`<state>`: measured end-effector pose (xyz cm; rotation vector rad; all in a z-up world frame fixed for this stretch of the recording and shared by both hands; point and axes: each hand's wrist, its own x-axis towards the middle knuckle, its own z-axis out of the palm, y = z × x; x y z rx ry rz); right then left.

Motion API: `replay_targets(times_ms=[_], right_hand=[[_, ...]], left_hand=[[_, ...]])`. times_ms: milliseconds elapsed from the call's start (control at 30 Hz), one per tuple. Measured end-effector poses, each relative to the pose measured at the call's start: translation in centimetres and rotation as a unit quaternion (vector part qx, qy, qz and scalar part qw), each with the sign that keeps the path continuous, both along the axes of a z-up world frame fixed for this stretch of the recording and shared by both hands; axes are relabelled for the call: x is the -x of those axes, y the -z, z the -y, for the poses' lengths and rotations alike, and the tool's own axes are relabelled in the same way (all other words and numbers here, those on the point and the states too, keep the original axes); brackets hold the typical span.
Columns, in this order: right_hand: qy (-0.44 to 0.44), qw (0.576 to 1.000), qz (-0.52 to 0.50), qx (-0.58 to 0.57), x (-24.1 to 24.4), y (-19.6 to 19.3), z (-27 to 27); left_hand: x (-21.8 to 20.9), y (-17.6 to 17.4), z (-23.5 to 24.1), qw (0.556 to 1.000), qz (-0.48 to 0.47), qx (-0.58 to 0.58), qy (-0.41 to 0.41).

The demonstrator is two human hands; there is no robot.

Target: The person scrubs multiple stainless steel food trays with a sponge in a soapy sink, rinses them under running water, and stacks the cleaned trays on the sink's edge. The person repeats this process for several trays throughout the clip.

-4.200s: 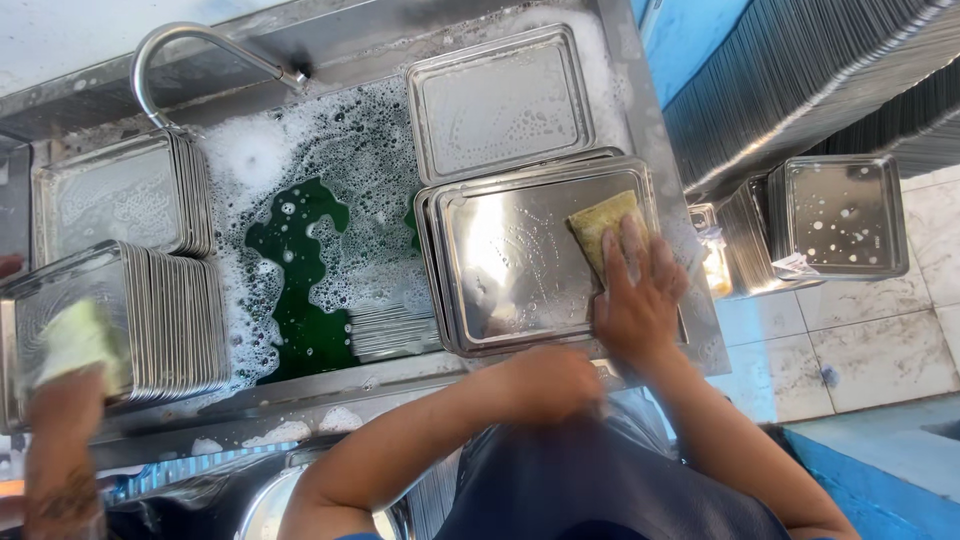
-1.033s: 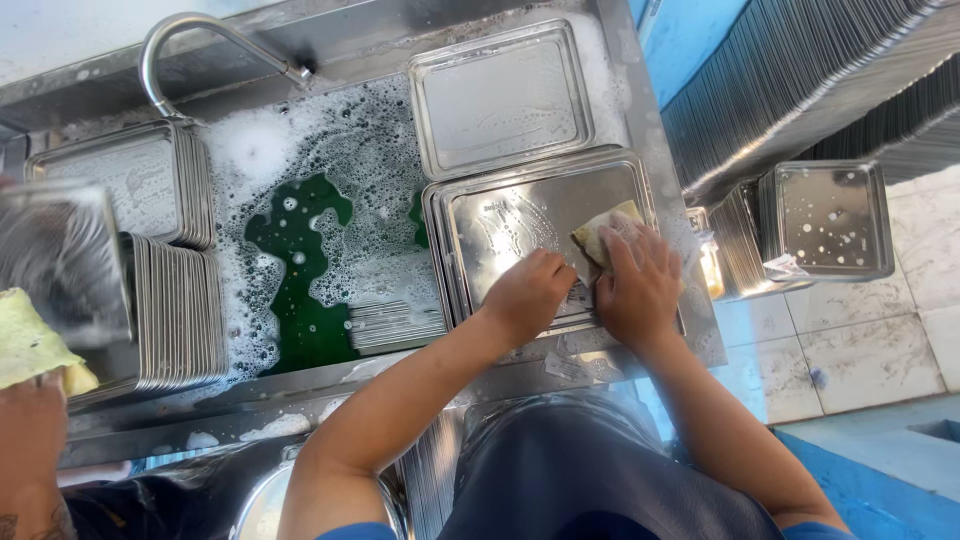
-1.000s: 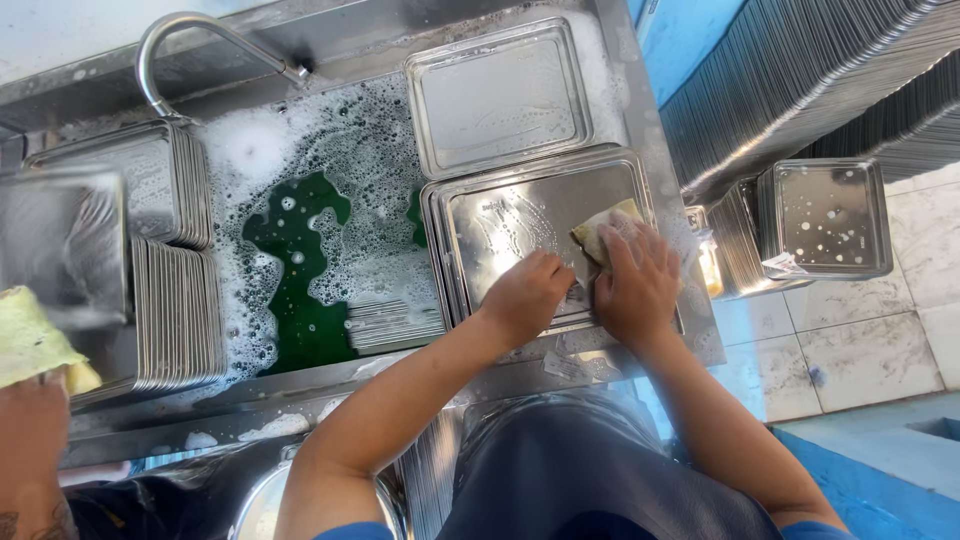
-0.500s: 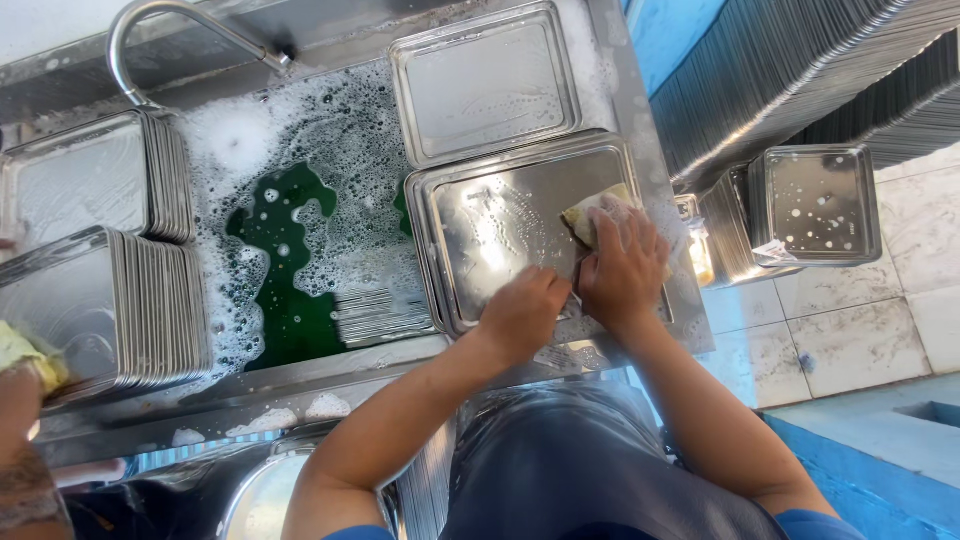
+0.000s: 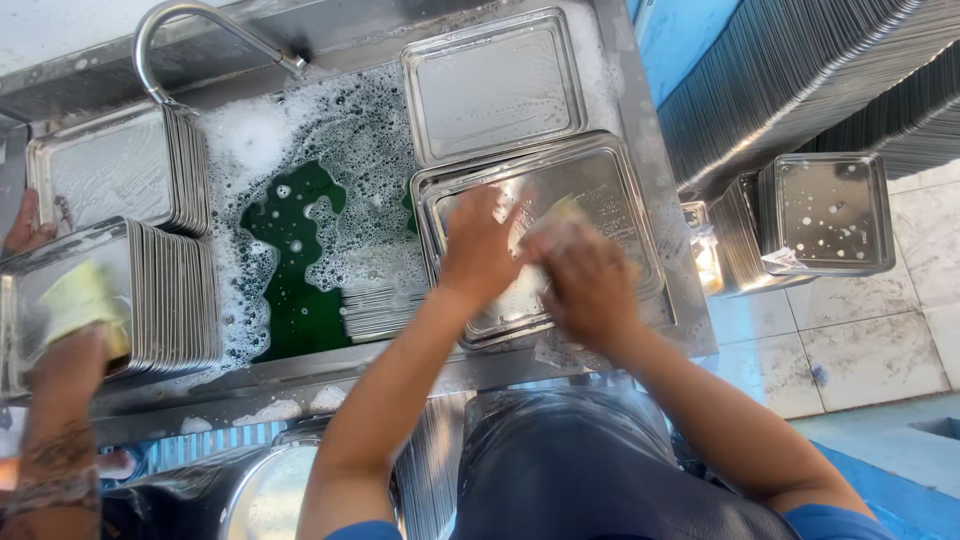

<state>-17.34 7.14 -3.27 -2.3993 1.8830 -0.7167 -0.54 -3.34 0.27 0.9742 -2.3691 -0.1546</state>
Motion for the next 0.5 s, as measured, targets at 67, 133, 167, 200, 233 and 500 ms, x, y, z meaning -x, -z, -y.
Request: replay_targets(times_ms=[67,133,167,200,233,500], right_hand=[[-0.101,0.995,-0.007,-0.021,-2.4,-0.5,-2.2],[-0.155,0.988,0.01,-0.01,-3.0,-1.2,-3.2],[-0.154,0.988,0.021,-0.019,-2.3,-1.7,-3.0],[-0.152,0.988,0.035,-0.023,-1.9,-2.2,-2.0],[-0.085,0.995,0.056,-0.024,-0.6,-2.9,-0.6],[-0.093,0.993,0.064,0.037,-2.2,-3.1,5.3]], left_hand=[[-0.6,0.0,3.3,0.993,0.059,0.072,-0.077],[-0.7,0.3,5.2,0.991,0.11,-0.047,-0.062],[-0.5,0.7,5.6,0.988,0.115,-0.074,-0.072],[-0.5,0.8,6.3,0.984,0.124,-0.095,-0.083],[-0.5,1.0,6.8,0.98,0.133,-0.116,-0.093],[-0.2,-0.2,11.7,0.932,0.073,-0.343,-0.09]])
